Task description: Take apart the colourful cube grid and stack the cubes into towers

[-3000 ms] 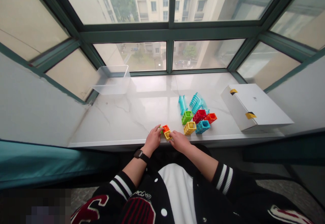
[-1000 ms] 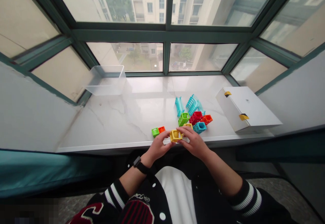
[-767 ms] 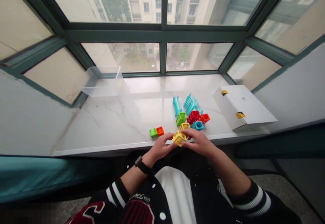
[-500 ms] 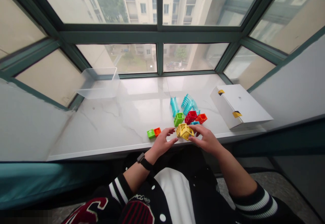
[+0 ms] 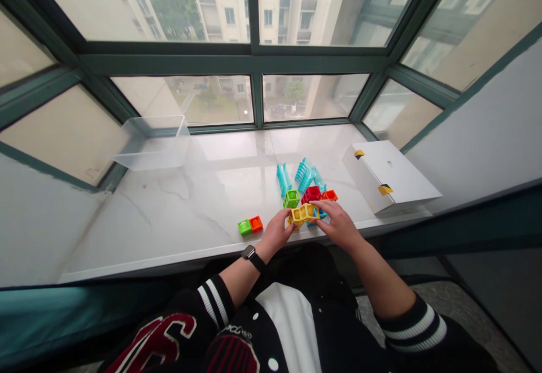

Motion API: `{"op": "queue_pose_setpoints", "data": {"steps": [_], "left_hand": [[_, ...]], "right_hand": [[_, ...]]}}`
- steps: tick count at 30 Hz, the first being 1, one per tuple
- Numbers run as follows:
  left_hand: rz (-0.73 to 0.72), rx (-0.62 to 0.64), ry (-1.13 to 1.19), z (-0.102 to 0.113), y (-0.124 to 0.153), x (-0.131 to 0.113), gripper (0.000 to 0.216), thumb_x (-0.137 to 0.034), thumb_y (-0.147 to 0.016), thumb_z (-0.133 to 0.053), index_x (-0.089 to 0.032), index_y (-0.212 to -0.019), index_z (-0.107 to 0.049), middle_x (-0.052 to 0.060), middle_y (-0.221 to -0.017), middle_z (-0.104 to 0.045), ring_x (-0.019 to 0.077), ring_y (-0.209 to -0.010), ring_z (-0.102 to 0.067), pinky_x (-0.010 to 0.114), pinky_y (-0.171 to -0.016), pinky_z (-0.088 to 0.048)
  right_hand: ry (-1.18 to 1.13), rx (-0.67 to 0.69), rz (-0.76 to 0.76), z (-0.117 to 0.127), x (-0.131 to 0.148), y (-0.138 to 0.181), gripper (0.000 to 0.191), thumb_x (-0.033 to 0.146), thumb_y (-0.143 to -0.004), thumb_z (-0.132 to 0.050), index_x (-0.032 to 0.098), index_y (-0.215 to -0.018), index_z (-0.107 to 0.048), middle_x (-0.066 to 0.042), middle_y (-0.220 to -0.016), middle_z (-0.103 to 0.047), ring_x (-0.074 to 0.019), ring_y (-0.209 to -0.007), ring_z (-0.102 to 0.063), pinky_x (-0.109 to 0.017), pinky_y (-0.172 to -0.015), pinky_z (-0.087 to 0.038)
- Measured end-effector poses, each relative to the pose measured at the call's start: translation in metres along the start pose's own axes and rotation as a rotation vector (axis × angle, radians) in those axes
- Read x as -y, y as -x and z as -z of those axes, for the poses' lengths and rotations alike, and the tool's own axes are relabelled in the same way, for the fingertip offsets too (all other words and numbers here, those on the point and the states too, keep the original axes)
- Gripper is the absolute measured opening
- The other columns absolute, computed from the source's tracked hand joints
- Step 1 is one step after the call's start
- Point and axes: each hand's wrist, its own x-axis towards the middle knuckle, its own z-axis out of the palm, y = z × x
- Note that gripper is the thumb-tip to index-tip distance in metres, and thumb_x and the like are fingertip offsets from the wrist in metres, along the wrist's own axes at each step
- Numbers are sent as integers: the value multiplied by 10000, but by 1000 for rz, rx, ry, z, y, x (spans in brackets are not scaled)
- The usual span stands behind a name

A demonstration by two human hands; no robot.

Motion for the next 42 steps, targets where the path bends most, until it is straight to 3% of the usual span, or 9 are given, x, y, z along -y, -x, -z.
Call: {"op": "queue_pose_setpoints", "data": {"steps": [15,42], "left_hand": [[-77,4,-39,-1,1,10,455,-233,-925,-711,-252,-1365,-599,95,-1361,-701,266,-1212,-692,463,-1084,-554],[-116,9,-72,-2,3,11,455,-248,-957,-662,-270,-1398,-555,96,-1374,-676,266,-1247,-672,464,-1084,-551]], "right_hand": [[72,86,41,-24,-6,-23,474,216,-903,-709,256,-1374,-688,-100,-1285,-710,-317,-1205,-638,-526,-1093,-504],[135,73,77,-24,-5,-24,496,221,-906,-728,300,-1394,-690,-84,-1237,-731,-299,-1155,-661,-498,-1047,-522]]}}
